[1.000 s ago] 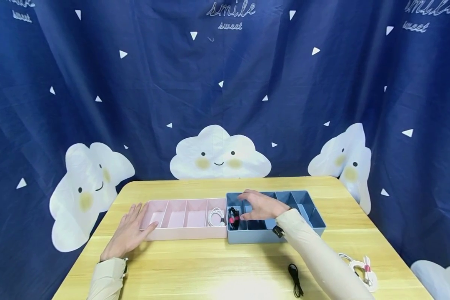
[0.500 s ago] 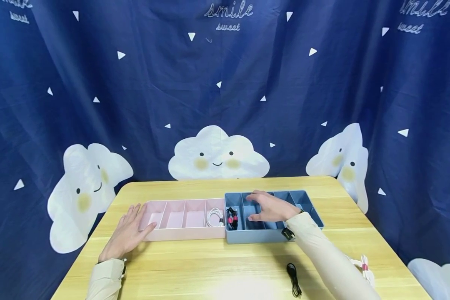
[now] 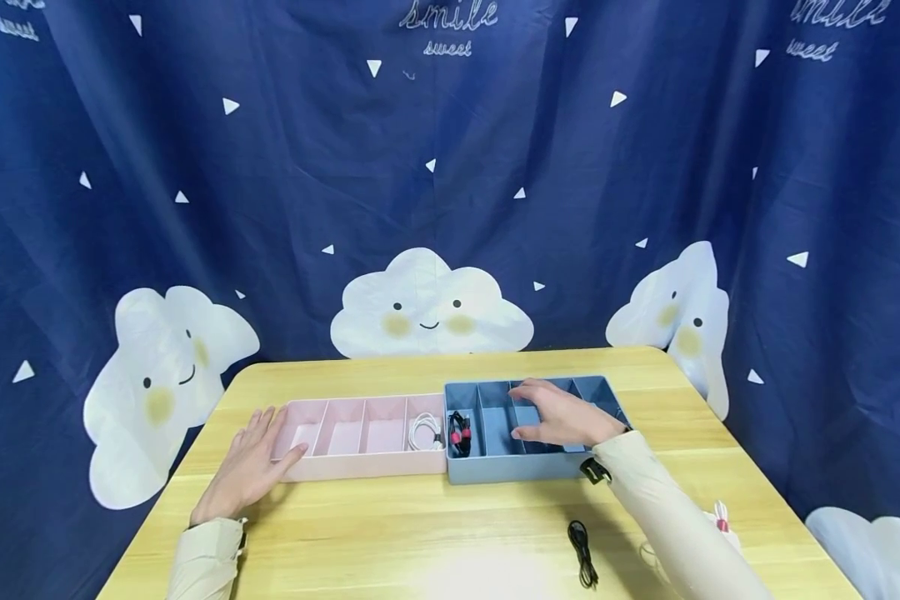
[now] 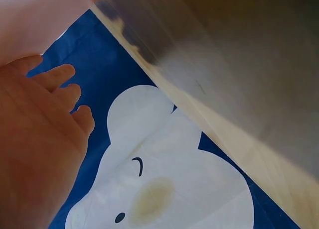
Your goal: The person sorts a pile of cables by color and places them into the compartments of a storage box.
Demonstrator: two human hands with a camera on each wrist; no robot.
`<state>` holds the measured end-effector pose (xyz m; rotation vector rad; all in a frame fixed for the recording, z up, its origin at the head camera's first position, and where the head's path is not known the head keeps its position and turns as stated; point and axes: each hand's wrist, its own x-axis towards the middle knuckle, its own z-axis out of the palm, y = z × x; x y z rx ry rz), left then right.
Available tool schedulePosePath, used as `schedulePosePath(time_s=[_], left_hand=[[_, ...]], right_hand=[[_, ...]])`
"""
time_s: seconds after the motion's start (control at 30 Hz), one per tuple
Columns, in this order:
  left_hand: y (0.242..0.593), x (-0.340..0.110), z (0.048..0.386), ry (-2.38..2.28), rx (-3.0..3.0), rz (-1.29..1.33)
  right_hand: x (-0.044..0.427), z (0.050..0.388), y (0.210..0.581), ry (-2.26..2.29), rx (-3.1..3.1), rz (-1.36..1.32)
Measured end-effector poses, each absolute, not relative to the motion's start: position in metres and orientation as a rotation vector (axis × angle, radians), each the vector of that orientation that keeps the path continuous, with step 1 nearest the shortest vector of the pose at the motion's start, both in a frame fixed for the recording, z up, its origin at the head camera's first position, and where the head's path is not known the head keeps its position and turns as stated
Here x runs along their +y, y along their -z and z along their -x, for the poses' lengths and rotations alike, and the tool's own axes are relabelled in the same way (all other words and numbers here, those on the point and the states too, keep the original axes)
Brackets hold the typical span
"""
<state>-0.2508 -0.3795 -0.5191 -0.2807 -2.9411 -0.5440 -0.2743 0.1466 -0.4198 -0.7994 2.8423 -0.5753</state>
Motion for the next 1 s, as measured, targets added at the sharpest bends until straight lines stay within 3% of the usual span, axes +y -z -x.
schedulePosePath(time_s=[1.0], left_hand=[[0.52, -0.381, 0.251, 0.486, -2.914, 0.301]], right_hand=[[0.223, 0.226, 0.423, 0.621, 3.042, 0.774]])
